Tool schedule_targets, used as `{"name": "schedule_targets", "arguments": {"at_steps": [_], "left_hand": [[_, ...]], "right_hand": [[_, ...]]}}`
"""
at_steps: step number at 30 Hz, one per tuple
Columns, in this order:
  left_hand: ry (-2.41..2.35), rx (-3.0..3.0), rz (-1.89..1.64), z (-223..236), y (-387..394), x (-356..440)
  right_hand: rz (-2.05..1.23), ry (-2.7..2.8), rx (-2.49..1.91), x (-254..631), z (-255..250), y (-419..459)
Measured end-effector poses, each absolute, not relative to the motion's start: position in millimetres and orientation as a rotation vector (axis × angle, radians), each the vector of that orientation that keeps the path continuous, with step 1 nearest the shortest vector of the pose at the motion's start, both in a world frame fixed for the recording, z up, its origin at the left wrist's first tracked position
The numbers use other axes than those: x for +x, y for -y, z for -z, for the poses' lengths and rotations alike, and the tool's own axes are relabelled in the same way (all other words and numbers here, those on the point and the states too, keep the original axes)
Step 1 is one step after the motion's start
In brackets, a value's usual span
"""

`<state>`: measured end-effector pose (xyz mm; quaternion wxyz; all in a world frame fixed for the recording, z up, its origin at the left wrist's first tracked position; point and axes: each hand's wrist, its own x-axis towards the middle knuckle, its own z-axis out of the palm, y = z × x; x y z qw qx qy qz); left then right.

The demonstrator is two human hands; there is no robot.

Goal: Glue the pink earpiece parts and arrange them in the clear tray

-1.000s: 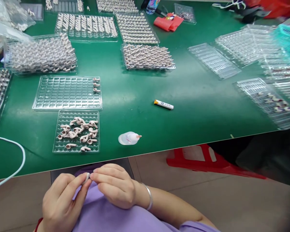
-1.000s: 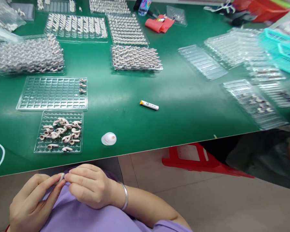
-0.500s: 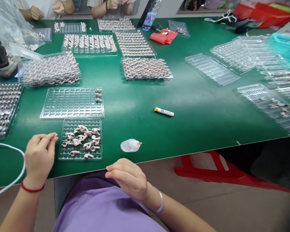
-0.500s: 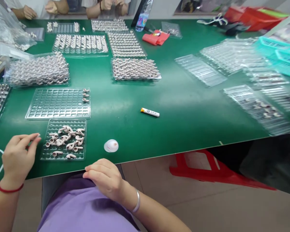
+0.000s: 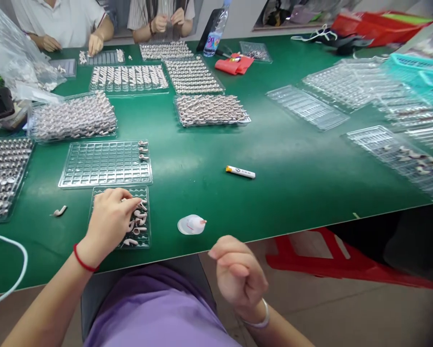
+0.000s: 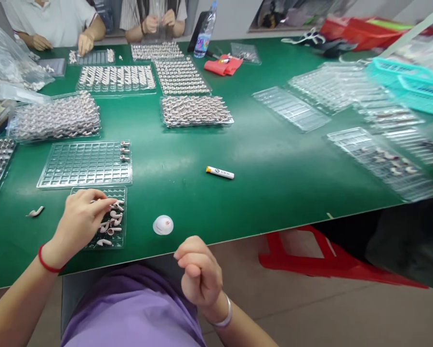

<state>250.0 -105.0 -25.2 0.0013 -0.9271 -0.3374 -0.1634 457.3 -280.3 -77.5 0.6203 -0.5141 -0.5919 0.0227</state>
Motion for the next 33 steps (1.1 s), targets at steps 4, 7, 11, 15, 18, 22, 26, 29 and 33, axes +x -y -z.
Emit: {"name": "schedule_targets", "arguments": {"at_steps": [4,7,11,15,18,22,26,29,33], "left_hand": [[0.960,-2.976,0.324,25,103,269],[0.946,-3.004,0.262,25,102,272],[0.974,-3.029,0.341,27,104,271],[1.102,-3.010,0.630,29,107,264],[1.245,-2.946,0.884,24,115,252],[1.452,-2.879,1.142,16,147,227],[1.984,-3.040,1.347,17,193,200],[2.535,-2.980,1.378,26,217,186],[3.021,-2.700,1.394,38,226,180]], "right_hand": [[-0.108,1.218,-1.336,468,83,276],[-0.353,1.310,-1.549,468,84,272],[-0.502,1.389,-1.730,465,86,269],[-0.495,1.321,-1.703,465,93,266],[-0.635,1.241,-1.569,463,94,266],[-0.844,1.228,-1.363,452,85,267],[-0.931,1.357,-1.253,435,77,271],[-0.964,1.414,-1.172,423,76,273],[-0.966,1.495,-1.153,416,75,274]]}}
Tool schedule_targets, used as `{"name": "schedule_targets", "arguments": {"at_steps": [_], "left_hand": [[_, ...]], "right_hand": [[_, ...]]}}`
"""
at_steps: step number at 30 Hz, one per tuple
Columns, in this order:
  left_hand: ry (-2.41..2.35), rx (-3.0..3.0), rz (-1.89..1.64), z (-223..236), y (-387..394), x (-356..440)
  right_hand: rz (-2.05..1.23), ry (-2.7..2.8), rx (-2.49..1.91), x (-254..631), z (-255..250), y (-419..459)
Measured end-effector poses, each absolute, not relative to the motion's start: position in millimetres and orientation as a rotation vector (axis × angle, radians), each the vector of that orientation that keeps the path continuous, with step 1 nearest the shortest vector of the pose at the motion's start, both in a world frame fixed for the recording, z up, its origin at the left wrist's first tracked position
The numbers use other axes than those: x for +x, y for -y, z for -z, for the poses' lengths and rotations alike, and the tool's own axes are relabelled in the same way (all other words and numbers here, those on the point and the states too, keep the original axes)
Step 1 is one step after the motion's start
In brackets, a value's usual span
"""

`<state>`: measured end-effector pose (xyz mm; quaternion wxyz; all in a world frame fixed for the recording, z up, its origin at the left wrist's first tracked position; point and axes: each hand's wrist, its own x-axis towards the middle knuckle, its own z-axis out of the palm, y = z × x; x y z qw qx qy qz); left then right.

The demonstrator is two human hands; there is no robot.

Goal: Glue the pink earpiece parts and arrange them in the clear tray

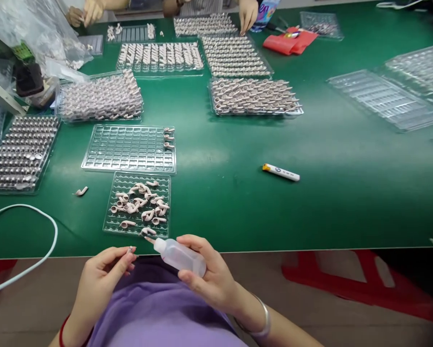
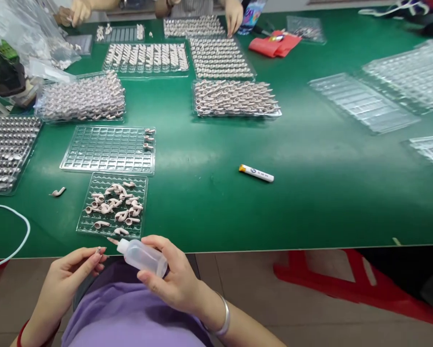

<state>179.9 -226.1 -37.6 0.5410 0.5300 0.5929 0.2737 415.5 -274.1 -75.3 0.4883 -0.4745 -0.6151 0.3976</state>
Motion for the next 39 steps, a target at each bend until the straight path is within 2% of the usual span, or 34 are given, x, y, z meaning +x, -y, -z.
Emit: {"name": "schedule_targets", "arguments": {"at_steps": [16,23,27,39], "left_hand": [[-1.442,1.440,-0.599,31,221,182],[-1.378,2.313,-0.908,44,224,181],[-1.286,2.633,-0.854,52,224,177],[-1.264,2.650,-0.800,53,222,176]], "right_hand": [[-0.853,1.532,-1.210,414,66,269],[-0.795,1.544,-1.187,413,63,266],[-0.691,1.635,-1.143,412,64,264],[-0.543,1.792,-1.128,410,71,264]]}}
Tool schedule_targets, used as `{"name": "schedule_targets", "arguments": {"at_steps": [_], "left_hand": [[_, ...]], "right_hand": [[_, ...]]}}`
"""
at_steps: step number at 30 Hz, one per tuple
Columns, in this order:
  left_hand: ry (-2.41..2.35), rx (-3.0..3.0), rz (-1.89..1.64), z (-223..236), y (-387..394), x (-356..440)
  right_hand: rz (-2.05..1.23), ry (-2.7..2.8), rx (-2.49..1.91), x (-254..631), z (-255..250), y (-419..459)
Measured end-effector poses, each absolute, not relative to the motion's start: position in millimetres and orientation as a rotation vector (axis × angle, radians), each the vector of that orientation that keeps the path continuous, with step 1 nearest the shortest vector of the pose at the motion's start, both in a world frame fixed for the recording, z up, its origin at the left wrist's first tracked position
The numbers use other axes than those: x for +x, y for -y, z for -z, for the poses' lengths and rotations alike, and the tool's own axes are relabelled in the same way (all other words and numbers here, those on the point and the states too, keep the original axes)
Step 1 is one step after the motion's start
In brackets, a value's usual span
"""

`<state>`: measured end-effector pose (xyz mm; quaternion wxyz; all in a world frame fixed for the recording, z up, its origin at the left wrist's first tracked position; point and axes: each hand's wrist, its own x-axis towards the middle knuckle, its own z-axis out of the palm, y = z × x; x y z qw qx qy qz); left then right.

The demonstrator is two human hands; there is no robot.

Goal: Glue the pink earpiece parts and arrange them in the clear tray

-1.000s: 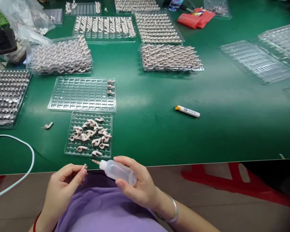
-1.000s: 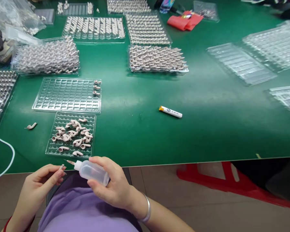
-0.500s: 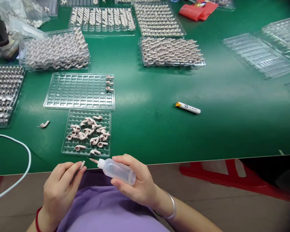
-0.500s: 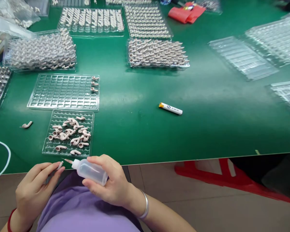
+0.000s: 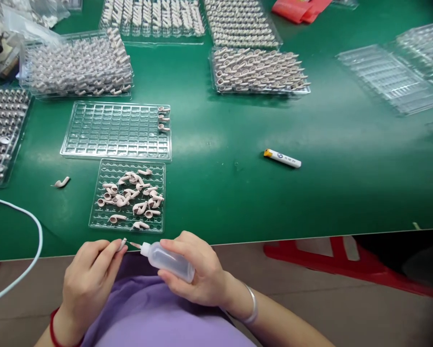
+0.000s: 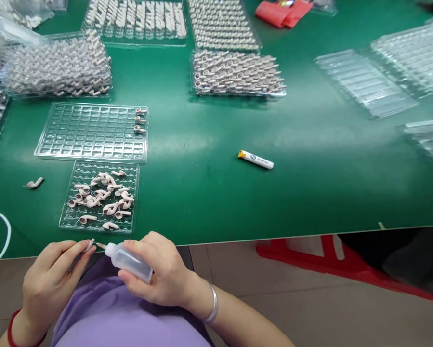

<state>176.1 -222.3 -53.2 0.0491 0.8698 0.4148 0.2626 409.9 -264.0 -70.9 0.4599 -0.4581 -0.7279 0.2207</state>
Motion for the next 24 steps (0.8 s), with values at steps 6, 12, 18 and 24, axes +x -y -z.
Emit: {"name": "schedule_targets", "arguments": {"at_steps": [6,12,18,24], "left_hand": [[-1.285,2.637,-0.801,54.7,222.1,176.5],[-1.294,2.619,-0.810,54.8,222.9,176.6],[-1.286,2.631,-0.811,54.4,222.8,177.5],[-1.310,2.618,-0.807,54.5,222.1,177.7]], "right_hand": [[-0.531,1.807,-1.140,409.6,72.7,264.7],[-0.538,1.811,-1.145,410.0,73.5,265.2],[-0.539,1.817,-1.138,409.9,72.4,265.0],[-0.537,1.820,-1.152,409.7,71.7,264.4]]}}
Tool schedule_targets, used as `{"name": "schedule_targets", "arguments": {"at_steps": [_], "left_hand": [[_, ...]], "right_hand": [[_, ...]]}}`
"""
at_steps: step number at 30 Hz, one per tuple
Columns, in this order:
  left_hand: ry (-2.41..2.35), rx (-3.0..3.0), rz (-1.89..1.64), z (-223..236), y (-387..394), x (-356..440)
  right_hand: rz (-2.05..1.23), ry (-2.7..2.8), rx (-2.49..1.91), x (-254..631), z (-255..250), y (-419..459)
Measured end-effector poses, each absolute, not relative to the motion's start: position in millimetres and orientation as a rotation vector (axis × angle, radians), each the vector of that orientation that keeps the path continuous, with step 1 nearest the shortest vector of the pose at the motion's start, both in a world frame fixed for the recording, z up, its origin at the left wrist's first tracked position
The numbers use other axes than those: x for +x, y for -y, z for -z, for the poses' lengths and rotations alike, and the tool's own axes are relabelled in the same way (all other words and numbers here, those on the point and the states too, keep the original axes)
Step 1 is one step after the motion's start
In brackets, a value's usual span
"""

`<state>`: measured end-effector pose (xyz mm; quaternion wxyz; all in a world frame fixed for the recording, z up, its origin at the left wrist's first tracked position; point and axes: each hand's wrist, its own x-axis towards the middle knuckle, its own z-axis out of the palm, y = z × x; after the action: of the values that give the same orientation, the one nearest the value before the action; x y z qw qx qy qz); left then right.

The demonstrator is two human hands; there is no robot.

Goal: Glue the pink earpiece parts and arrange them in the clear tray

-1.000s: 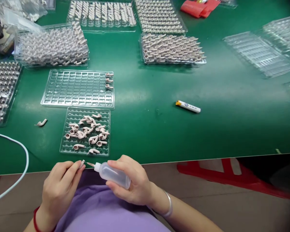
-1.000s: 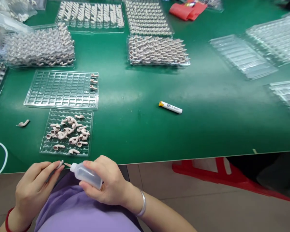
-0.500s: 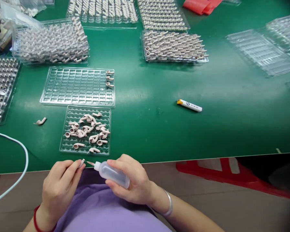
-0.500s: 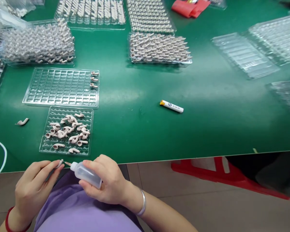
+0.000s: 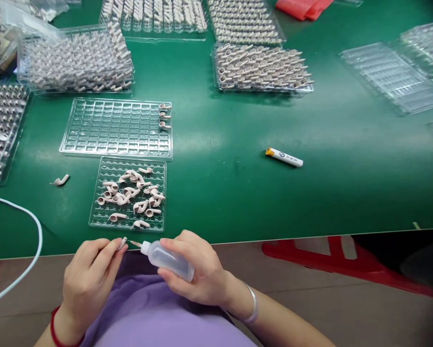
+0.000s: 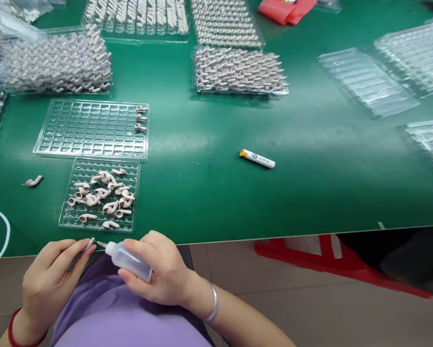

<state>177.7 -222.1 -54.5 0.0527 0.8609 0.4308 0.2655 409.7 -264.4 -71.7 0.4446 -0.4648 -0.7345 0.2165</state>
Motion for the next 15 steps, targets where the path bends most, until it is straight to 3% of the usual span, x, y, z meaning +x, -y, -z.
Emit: {"name": "schedule_targets", "arguments": {"at_steps": [15], "left_hand": [[-1.303,2.630,-0.804,55.5,221.8,176.1]], "right_hand": [[-0.647,1.714,-1.134,412.1,68.1,266.8]]}}
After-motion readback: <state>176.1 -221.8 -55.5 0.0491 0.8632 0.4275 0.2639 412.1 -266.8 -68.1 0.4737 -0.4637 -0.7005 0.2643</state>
